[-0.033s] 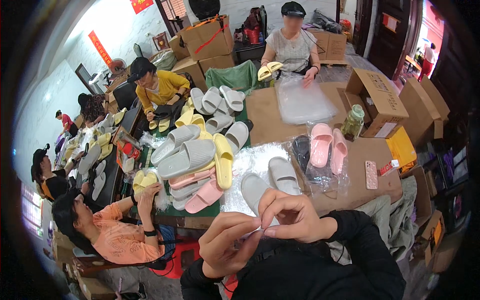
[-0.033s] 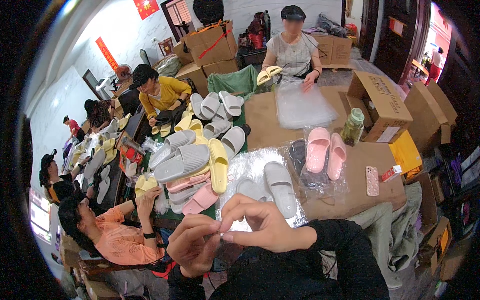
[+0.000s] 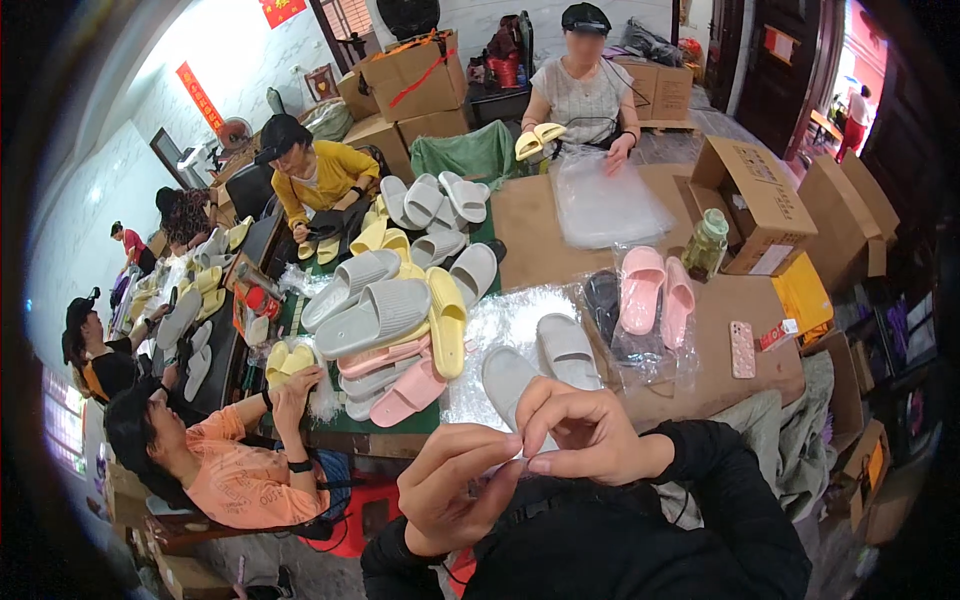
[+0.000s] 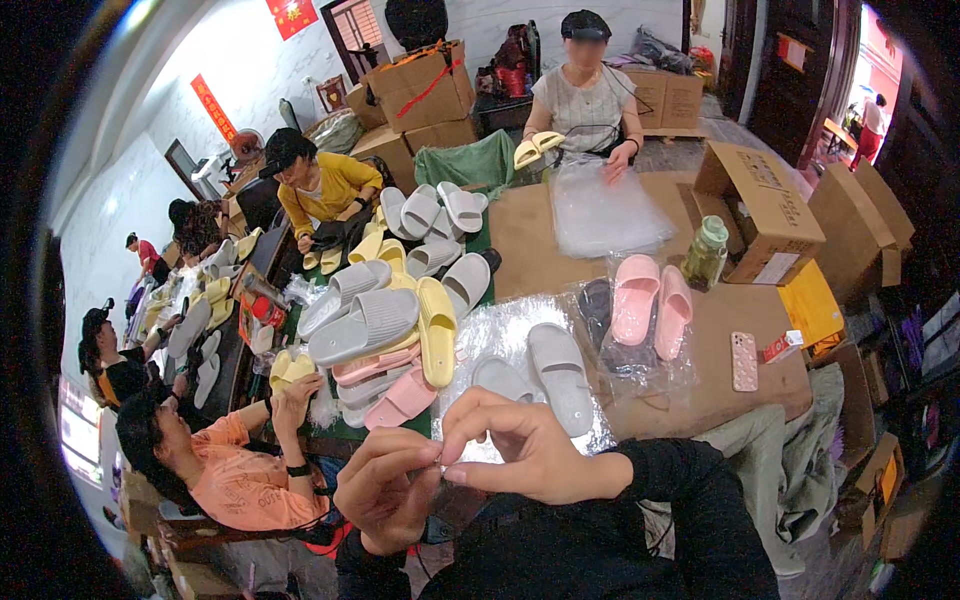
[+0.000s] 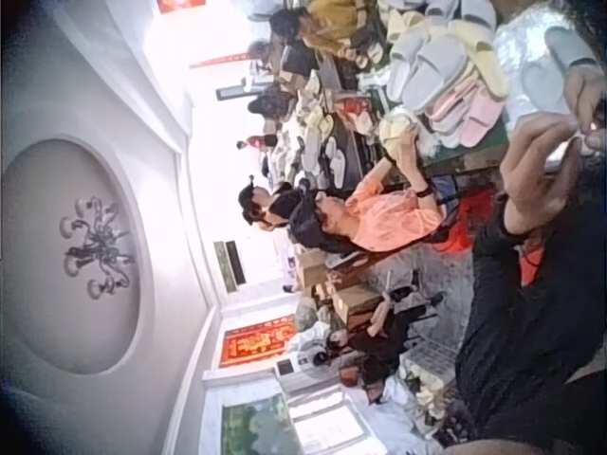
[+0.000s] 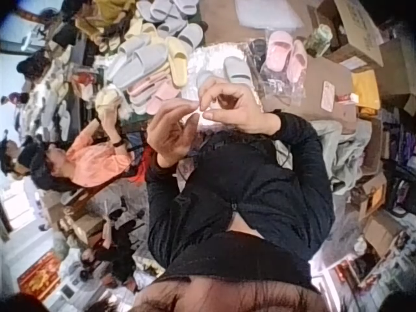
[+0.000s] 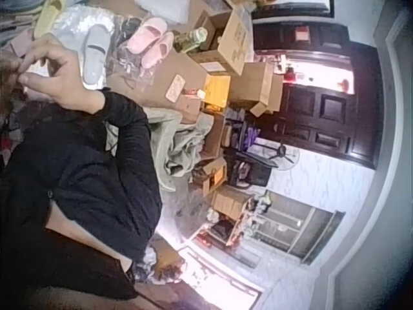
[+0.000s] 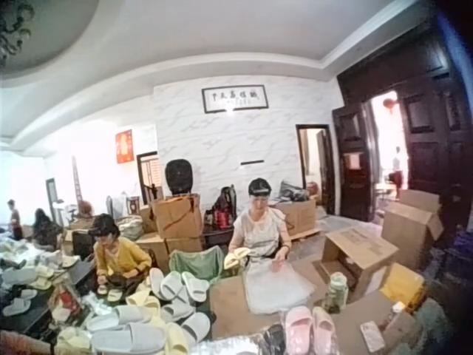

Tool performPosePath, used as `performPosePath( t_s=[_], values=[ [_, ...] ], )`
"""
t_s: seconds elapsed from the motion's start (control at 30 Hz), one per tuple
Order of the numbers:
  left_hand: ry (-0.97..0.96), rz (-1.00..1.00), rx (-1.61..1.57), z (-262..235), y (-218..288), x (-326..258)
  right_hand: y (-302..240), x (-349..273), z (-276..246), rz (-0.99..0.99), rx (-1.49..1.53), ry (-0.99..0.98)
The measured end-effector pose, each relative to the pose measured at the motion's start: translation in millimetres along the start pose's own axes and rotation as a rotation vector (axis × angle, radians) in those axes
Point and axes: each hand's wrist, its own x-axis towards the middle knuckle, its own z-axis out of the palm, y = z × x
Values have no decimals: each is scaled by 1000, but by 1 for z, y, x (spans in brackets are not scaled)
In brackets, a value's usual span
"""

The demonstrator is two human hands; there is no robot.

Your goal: Packing pairs of plastic sandals into individual plastic bags and then into larger sacks in a warehouse or workshop setting.

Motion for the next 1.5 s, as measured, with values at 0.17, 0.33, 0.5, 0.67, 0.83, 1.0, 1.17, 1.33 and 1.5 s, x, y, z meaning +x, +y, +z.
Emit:
performPosePath(
  t_s=[0.17,0.33,0.5,0.67,0.83,1.0,1.17,1.33,1.5],
  values=[
    [-20,15,28,0,-3,1,1,1,-2,7,-1,15],
    [-20,21,35,0,-1,4,1,2,-1,-27,-25,17],
    [-22,25,42,-1,1,2,2,2,-2,-127,-161,-6],
    [-9,24,41,-1,3,1,0,3,-2,-187,-228,1],
    [1,43,45,-2,4,0,0,3,-4,-215,-285,-15],
    [9,33,35,-4,5,-1,1,2,-7,-270,-366,-52],
    [-184,-146,-264,-14,1,5,-2,7,-12,-338,-485,-51],
    [-325,-343,-427,-25,0,8,-11,13,-13,-166,-430,-130],
    [-400,-409,-376,-30,0,12,-20,20,-18,-23,-456,-263]
  ],
)
